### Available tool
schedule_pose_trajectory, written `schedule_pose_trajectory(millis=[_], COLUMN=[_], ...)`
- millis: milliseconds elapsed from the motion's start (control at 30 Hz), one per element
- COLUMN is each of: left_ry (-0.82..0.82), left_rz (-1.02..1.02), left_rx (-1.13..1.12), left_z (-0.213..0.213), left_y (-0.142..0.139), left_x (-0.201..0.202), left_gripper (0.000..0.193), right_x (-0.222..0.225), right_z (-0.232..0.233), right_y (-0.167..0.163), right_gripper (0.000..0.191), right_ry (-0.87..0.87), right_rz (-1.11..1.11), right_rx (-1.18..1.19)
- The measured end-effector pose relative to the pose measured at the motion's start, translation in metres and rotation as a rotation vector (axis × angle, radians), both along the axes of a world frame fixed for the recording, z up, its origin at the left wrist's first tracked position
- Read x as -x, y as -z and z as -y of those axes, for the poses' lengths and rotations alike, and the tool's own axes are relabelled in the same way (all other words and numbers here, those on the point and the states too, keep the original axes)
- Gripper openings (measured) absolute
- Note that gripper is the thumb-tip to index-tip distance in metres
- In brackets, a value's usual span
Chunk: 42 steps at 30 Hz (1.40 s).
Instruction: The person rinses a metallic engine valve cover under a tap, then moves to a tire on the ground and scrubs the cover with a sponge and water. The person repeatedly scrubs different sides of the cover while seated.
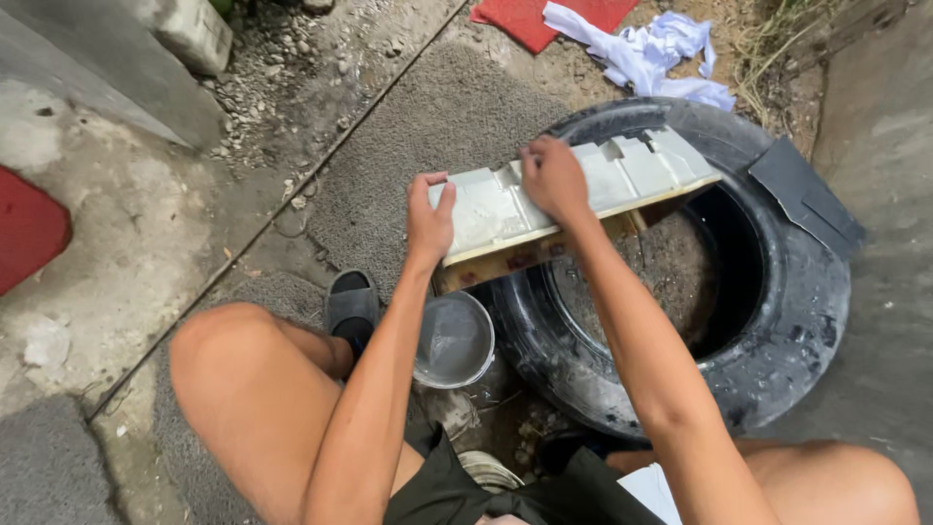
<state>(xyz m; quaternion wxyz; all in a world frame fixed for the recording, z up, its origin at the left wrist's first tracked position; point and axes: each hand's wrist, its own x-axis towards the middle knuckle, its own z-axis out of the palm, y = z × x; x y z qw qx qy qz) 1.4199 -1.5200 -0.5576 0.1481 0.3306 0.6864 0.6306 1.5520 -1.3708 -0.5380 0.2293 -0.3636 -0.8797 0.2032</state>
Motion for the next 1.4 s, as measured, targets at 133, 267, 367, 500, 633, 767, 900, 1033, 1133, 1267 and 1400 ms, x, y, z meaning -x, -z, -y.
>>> schedule_pose_trajectory(millis=[133,267,367,500,633,767,900,1033,1133,1267,1400], left_ry=[0.012,0.02,0.042,0.022,-0.016,0.14,0.178,0.217,0.227,0.243,0.244], left_rz=[-0.043,-0.052,-0.055,-0.015,-0.54,-0.702,-0.819,-0.803,-0.736,-0.708,-0.718], left_rx=[-0.002,0.026,-0.024,0.083,0.312,0.343,0.376,0.399,0.396,0.415,0.387], left_z=[-0.004,-0.009,-0.014,-0.014,-0.014,-0.02,-0.021,-0.016,-0.014,-0.014,-0.012], left_y=[0.013,0.022,0.027,0.028,0.023,0.02,0.023,0.021,0.016,0.01,0.008], left_x=[0.004,-0.001,-0.003,-0.003,-0.014,-0.022,-0.026,-0.025,-0.024,-0.028,-0.031], left_gripper=[0.023,0.025,0.024,0.022,0.032,0.044,0.044,0.046,0.045,0.044,0.043], right_x=[-0.013,-0.036,-0.036,-0.024,-0.035,-0.064,-0.129,-0.26,-0.371,-0.46,-0.493], right_z=[-0.008,-0.029,-0.006,0.058,0.079,0.074,0.026,-0.053,-0.074,-0.061,-0.032], right_y=[0.008,0.013,0.027,0.044,0.025,0.011,0.027,0.048,0.068,0.093,0.11], right_gripper=[0.031,0.031,0.037,0.043,0.034,0.025,0.022,0.039,0.044,0.021,0.033], right_ry=[-0.119,0.188,0.103,-0.098,-0.151,-0.107,0.179,0.61,0.68,0.827,0.927], right_rz=[-0.07,0.117,-0.028,-0.016,-0.229,-0.359,-0.444,-0.371,0.004,0.228,0.233], right_rx=[0.067,0.073,0.109,0.021,0.066,0.081,0.393,0.472,0.059,0.15,-0.06])
